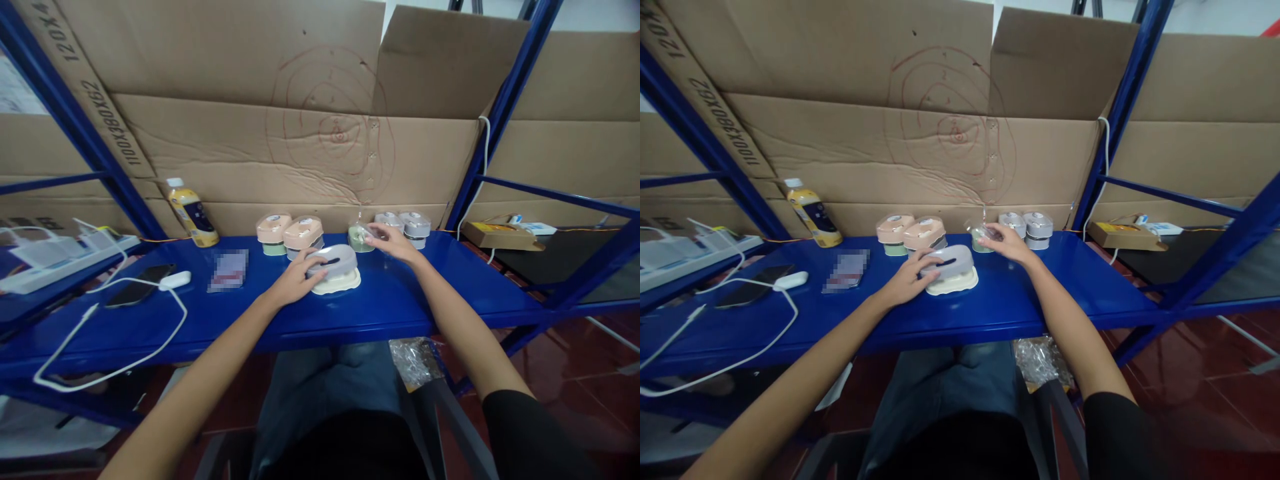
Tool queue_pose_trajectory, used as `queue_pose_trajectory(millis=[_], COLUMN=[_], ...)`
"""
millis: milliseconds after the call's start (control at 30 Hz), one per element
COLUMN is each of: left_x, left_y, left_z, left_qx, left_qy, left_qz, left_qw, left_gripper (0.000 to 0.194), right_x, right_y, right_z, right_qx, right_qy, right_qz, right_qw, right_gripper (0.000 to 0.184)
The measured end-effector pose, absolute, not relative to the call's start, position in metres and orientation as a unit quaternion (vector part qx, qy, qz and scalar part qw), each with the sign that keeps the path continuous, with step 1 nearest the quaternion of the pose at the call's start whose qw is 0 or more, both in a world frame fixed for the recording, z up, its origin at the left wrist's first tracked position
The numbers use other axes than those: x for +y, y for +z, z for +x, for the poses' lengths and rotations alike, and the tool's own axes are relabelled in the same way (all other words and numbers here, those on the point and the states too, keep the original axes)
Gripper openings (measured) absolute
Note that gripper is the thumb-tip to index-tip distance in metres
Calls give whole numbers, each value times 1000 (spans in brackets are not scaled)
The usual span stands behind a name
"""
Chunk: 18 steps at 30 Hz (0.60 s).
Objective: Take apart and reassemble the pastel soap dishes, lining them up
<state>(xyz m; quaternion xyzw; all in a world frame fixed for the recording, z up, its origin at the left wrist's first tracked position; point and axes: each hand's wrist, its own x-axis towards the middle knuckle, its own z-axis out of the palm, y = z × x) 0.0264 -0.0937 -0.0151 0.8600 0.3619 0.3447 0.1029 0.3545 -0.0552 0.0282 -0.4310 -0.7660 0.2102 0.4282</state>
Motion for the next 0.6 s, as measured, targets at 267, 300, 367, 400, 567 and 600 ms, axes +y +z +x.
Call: queue_pose_trajectory(millis=[267,300,367,400,567,600], left_x=[-95,-94,-93,-92,-90,-89], left_y=[-24,-26,-29,-30,-34,-34], left_z=[35,36,38,38,40,39], left_qx=[364,364,354,349,353,354], left_qy=[328,335,345,347,344,345], left_qz=[852,844,835,834,830,829], left_qw=[185,207,243,251,261,261], left_gripper=[90,99,110,113,118,118], right_x=[-70,-71,-73,-74,-76,-76], right_y=[13,10,5,4,-1,-1], right_z=[315,309,299,296,289,290], right_qx=[-885,-893,-904,-906,-907,-908], right_qy=[166,155,137,132,107,103], right_qz=[-321,-316,-315,-319,-338,-337], right_qw=[293,280,256,246,227,225], right_gripper=[90,92,95,97,101,101])
